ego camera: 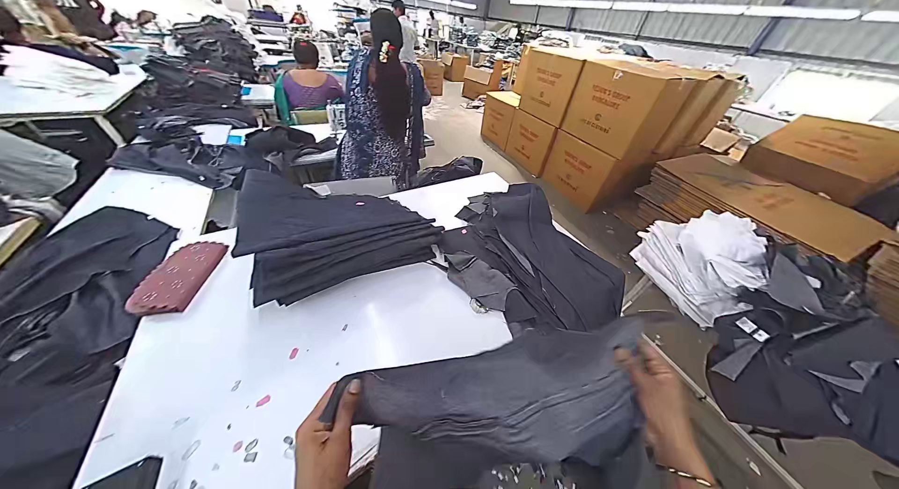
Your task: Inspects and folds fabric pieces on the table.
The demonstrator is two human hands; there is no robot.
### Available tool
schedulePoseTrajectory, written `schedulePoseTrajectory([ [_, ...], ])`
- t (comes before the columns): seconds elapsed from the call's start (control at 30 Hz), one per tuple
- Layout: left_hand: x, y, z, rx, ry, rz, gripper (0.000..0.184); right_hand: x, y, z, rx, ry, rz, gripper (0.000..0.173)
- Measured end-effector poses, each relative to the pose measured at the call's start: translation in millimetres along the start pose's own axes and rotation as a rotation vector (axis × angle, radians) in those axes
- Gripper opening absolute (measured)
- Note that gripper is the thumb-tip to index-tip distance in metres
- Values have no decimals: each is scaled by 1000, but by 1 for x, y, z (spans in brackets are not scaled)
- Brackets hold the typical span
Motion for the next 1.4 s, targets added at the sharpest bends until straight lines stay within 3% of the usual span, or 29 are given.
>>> schedulePoseTrajectory([
  [0.1,3,-16,-58,-75,254,32,25,-44,-16,68,269,14,135,7],
  [0.2,8,-36,-98,-142,281,-89,24,-9,5,75,282,-7,-3,2],
  [0.3,6,-45,-118,-106,308,-172,23,32,32,79,326,71,-123,7],
  [0.37,-13,-41,-132,-109,342,-113,25,52,41,94,417,77,-163,8],
  [0.43,-43,-35,-150,-151,246,-40,10,73,46,105,455,76,-227,9],
  [0.5,-70,-30,-168,-152,136,-13,20,91,50,111,479,141,-234,15],
  [0.6,-80,-13,-195,-135,287,-95,8,101,58,150,570,53,-215,22],
  [0.7,-50,26,-222,-200,581,-186,33,83,71,238,701,-233,-248,30],
  [0.77,-18,58,-238,-287,608,-248,35,68,77,302,756,-219,-183,30],
  [0.87,18,93,-229,-379,780,-169,39,53,73,373,679,-69,-58,25],
  [0.9,38,97,-213,-323,838,-159,49,50,64,387,654,-102,-94,32],
  [0.97,89,86,-162,-167,929,-170,75,48,17,413,733,-270,-336,67],
  [1.0,117,71,-129,-58,946,-202,78,43,-19,422,778,-357,-488,75],
  [1.07,165,32,-79,156,1009,-287,77,26,-97,431,901,-529,-777,71],
  [1.13,182,6,-78,157,1142,-225,75,-4,-136,431,1032,-726,-909,68],
  [1.2,172,4,-113,21,1227,-160,78,-17,-113,424,877,-766,-918,67],
  [1.3,160,10,-170,-145,1272,-199,87,-38,-53,416,716,-830,-846,77],
  [1.4,160,33,-198,-209,1288,-223,88,-45,-18,431,715,-870,-821,84],
])
Point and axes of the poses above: each hand's wrist, its own y-axis towards the middle knuckle, its own z-axis out of the palm, x = y × z, the point moved 10 cm from there along y, towards the middle knuckle, and after that the axes turned 14 degrees about -y, right-handed, at the moved point
